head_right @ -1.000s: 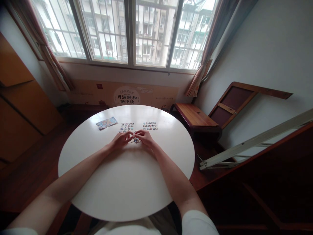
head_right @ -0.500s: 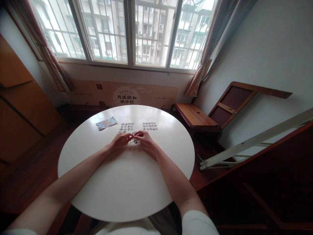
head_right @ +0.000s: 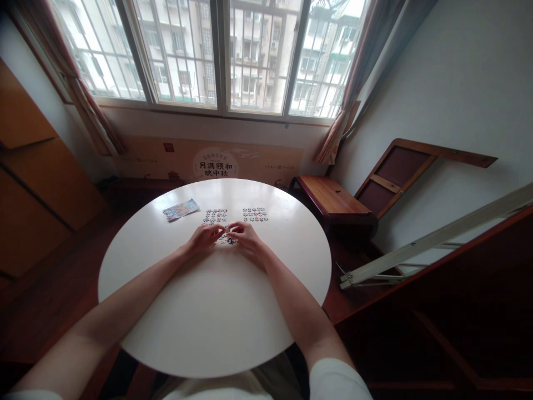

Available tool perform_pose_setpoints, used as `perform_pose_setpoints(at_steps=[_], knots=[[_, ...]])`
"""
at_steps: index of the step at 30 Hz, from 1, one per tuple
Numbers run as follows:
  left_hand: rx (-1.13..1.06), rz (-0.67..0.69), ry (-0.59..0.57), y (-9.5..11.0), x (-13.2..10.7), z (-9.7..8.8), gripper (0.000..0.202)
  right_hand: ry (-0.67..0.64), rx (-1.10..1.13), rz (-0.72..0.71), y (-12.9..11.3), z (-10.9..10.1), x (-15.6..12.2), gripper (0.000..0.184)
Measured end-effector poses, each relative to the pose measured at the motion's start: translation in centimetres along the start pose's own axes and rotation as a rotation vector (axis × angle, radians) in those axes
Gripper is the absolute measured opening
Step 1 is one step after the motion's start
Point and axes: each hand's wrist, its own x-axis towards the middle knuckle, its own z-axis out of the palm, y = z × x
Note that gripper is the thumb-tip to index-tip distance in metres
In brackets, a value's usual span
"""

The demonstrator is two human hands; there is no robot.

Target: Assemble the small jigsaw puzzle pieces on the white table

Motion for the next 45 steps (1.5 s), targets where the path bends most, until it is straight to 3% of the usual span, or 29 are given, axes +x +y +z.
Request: perform_pose_setpoints(at_steps=[18,31,45], knots=[[-0.045,-0.024,-0.029,0.16,0.10,0.00,0.030,-0.001,-0.028,0.014,0.10,-0.16,-0.14,0.043],[-0.034,0.068,0.003,-0.35,0.08,0.61,0.028,0.017,-0.010,0.012,0.04,-0.01,-0.04,0.041],[-0.016,0.055,-0.018,-0.35,0.05,0.55,0.027,0.085,0.004,0.038,0.16,-0.08,0.14,0.036]])
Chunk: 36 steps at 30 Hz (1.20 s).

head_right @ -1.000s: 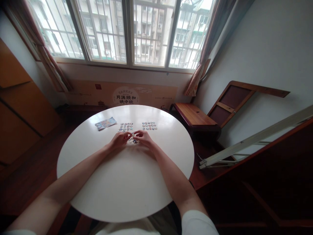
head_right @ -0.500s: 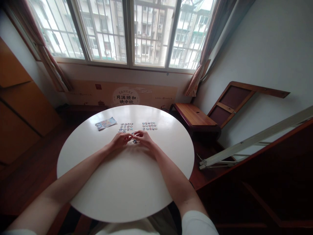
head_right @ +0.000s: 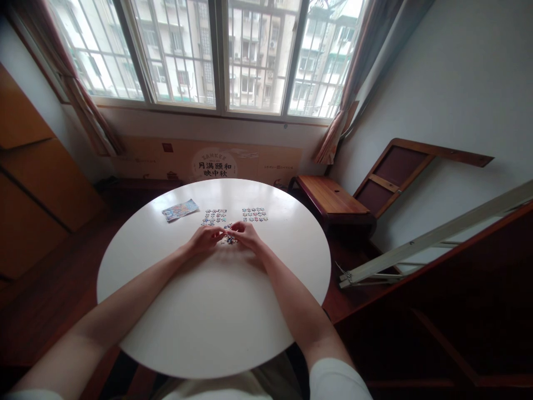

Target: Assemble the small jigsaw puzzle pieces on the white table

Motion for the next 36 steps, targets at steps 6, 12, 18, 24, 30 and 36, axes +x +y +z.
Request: perform_pose_setpoints(at_steps=[6,12,18,24,30,36], knots=[[-0.023,-0.003,0.004,0.14,-0.02,-0.12,0.026,0.032,0.154,0.047,0.39,-0.15,0.00,0.039],[-0.024,0.004,0.017,0.20,0.01,-0.14,0.024,0.058,0.212,0.078,-0.05,-0.35,-0.26,0.037],[-0.019,0.021,0.026,0.05,0.05,-0.08,0.023,0.046,0.114,0.034,-0.02,-0.11,0.03,0.034],[-0.026,0.033,0.049,0.00,0.03,0.05,0.026,0.018,0.066,-0.005,0.06,0.11,0.00,0.037],[-0.017,0.071,0.025,0.25,0.05,-0.11,0.025,0.004,0.055,-0.009,-0.12,0.13,-0.15,0.037],[-0.006,0.074,0.025,0.64,0.01,-0.26,0.028,0.002,0.037,0.013,-0.58,0.19,-0.30,0.034]])
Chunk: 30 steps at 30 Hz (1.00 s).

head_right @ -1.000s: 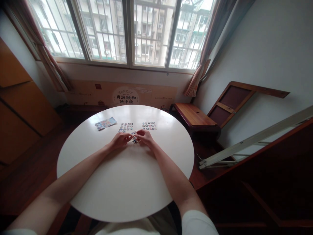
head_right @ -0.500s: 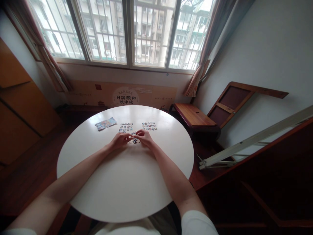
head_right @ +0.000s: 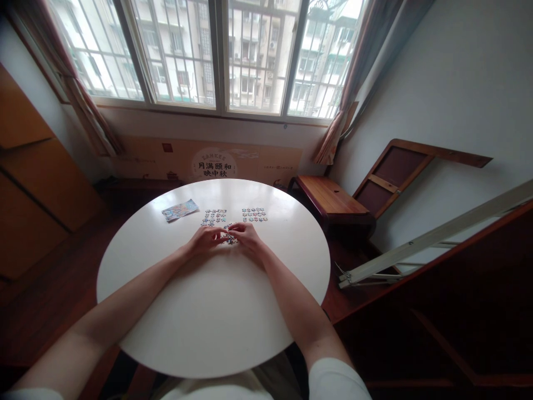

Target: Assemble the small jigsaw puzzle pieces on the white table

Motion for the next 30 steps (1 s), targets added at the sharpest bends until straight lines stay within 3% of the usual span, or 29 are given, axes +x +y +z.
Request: perform_pose_setpoints(at_steps=[13,24,30], knots=[[0.070,-0.032,0.032,0.33,0.02,0.19,0.029,-0.004,0.015,0.002,-0.22,0.04,0.00,0.030],[0.033,-0.001,0.023,0.38,-0.07,0.04,0.028,-0.029,0.019,0.023,-0.40,-0.01,-0.16,0.043],[0.005,-0.100,0.031,-0.06,-0.09,0.10,0.028,0.003,-0.021,-0.004,-0.24,0.16,0.06,0.037]])
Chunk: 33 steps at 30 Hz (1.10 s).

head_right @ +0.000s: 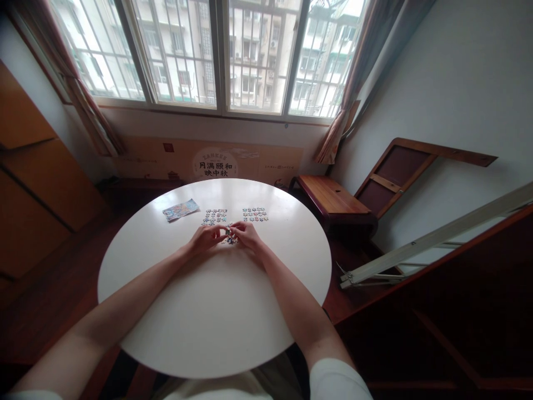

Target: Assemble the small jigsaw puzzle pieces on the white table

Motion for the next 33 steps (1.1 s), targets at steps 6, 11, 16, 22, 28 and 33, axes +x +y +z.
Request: perform_pose_setpoints(at_steps=[6,11,16,22,28,33], knots=[[-0.044,-0.078,0.032,-0.45,-0.02,0.02,0.028,0.006,-0.044,-0.033,0.62,0.06,0.22,0.034],[-0.058,-0.088,0.027,-0.31,-0.11,-0.22,0.026,-0.008,-0.009,-0.059,0.75,0.19,0.27,0.033],[-0.074,-0.080,0.016,-0.11,-0.07,-0.39,0.028,-0.006,-0.009,-0.073,0.90,0.23,0.48,0.033],[-0.095,-0.075,-0.005,-0.23,-0.06,-0.34,0.029,-0.005,-0.034,-0.073,0.83,0.33,0.53,0.031],[-0.111,-0.069,-0.003,-0.34,-0.06,-0.20,0.027,0.001,-0.094,-0.079,0.81,0.35,0.51,0.027],[-0.114,-0.086,-0.018,-0.56,-0.09,-0.14,0.029,0.002,-0.112,-0.100,0.97,0.43,0.60,0.023]])
